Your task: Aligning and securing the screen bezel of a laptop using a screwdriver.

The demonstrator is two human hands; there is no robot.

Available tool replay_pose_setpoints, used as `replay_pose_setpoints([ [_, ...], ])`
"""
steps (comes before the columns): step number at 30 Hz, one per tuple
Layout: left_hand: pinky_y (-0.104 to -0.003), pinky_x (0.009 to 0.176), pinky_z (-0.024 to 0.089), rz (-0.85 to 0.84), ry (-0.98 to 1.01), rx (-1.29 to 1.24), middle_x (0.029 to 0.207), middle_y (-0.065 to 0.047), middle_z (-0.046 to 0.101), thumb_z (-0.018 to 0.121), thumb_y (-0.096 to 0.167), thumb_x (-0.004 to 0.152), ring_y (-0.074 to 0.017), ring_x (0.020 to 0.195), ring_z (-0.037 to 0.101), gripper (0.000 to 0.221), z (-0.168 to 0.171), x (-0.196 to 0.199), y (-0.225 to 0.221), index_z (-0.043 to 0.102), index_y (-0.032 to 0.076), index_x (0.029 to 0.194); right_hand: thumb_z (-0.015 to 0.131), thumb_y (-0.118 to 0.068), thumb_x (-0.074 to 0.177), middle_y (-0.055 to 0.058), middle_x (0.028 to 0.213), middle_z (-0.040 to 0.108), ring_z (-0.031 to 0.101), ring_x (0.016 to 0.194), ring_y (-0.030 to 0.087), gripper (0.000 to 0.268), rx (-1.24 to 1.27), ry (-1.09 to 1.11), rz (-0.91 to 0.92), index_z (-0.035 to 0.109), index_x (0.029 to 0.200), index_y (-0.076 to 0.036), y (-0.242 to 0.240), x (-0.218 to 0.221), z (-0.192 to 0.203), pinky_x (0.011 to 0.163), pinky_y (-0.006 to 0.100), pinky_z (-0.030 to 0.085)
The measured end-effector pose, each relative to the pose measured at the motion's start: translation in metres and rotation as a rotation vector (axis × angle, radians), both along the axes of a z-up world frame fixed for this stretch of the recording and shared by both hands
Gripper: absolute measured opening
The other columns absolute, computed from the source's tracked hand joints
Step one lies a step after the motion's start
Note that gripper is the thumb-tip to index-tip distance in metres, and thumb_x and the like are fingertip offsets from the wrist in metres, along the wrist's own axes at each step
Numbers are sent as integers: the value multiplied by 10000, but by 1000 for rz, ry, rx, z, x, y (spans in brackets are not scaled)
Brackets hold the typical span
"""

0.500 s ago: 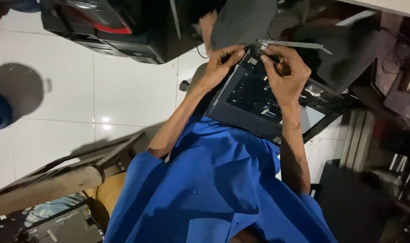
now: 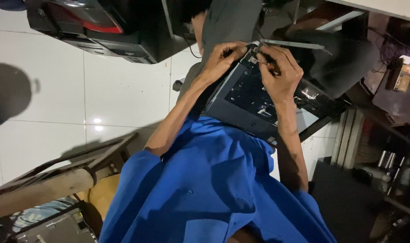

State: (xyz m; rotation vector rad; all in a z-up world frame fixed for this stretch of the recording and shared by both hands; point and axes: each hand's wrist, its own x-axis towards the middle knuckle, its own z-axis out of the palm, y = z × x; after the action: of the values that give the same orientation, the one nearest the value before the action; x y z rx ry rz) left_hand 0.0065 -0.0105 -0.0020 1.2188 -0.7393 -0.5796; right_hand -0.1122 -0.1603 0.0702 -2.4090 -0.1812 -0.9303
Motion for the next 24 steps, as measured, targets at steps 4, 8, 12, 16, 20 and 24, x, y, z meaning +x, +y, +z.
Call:
replay_pose_setpoints([
  [4,-379,1029,520,84,-77,48,1263,-88,745,564,444,1028,-223,1186,692,403,-31,3,-9,765,131,1183,702,98,997,189,1106,713,718,1007,316,131,-118,19,41,742,1117,66,-5,-3,-1,808,373,595],
  [8,-260,867,509,61,33,45,1133,-34,780,627,352,1012,-121,1033,688,312,2,0,-1,783,108,1129,749,61,994,151,1134,707,740,969,248,124,-306,-20,39,761,1113,28,-5,-1,2,693,306,595],
  [12,-327,1001,542,56,15,67,1229,-111,763,620,355,1013,-210,1144,720,341,4,0,1,764,91,1173,760,58,989,162,1115,687,742,933,259,100,-368,-26,62,749,1085,34,-3,0,6,698,327,612],
  [16,-293,900,523,41,6,73,1185,-46,772,586,371,1021,-155,1051,712,324,6,1,2,778,126,1111,770,43,998,148,1104,686,732,902,228,91,-416,-22,59,735,1077,15,-4,-1,2,667,289,598],
  [20,-245,821,488,71,7,81,1077,-7,778,619,362,1005,-83,973,656,321,1,2,1,793,108,1095,771,52,992,174,1117,685,732,968,277,75,-273,46,83,749,1064,51,-8,-1,-1,708,331,610],
  [24,-264,839,521,82,-10,65,1105,-61,796,628,385,1004,-137,1007,710,351,-15,4,-4,775,100,1147,783,115,929,219,1152,692,710,1032,314,187,-181,119,116,745,1111,91,-11,0,1,841,360,616],
])
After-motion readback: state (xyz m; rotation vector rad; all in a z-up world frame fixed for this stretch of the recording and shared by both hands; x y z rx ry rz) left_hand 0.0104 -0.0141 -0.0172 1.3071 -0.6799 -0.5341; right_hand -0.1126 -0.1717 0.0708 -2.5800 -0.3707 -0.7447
